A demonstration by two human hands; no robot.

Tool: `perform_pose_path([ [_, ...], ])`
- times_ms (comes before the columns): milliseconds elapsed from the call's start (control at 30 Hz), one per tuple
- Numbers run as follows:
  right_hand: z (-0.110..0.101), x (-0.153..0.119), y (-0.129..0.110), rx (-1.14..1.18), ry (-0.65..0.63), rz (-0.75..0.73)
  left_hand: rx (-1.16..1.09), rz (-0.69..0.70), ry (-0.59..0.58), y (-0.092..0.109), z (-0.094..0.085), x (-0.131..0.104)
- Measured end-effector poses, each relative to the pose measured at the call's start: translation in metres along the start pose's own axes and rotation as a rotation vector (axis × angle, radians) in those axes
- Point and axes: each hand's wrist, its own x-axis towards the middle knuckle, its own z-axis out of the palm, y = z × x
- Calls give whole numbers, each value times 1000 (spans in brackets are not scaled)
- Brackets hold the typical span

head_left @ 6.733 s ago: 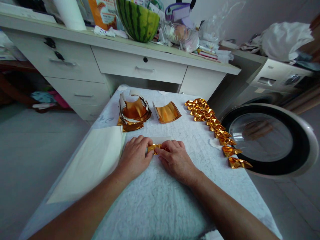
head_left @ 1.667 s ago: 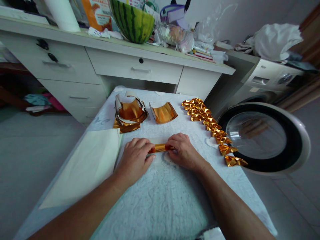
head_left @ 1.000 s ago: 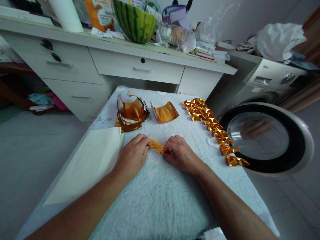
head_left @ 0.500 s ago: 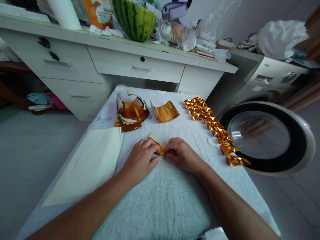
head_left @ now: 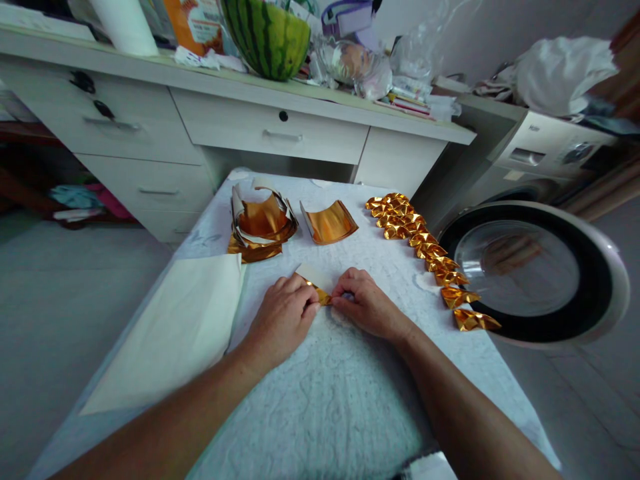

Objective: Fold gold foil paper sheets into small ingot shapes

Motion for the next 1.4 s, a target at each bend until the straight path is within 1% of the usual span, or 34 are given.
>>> perform_pose_path([
  [267, 5, 2, -6, -60, 49, 106, 75, 2, 22, -2, 4, 0],
  [467, 7, 4, -13, -114, 67, 177, 108, -25, 57, 0, 6, -1],
  [733, 12, 5, -11, -144, 102, 191, 74, -4, 66, 1, 5, -1],
  [967, 13, 6, -11, -154, 97, 196, -8, 18, 57, -1, 5, -2],
  [1167, 11, 7, -13, -158, 72, 208, 20, 24, 68, -2, 7, -2],
  [1400, 11, 6, -13, -146, 75, 217, -36, 20, 33, -3, 6, -2],
])
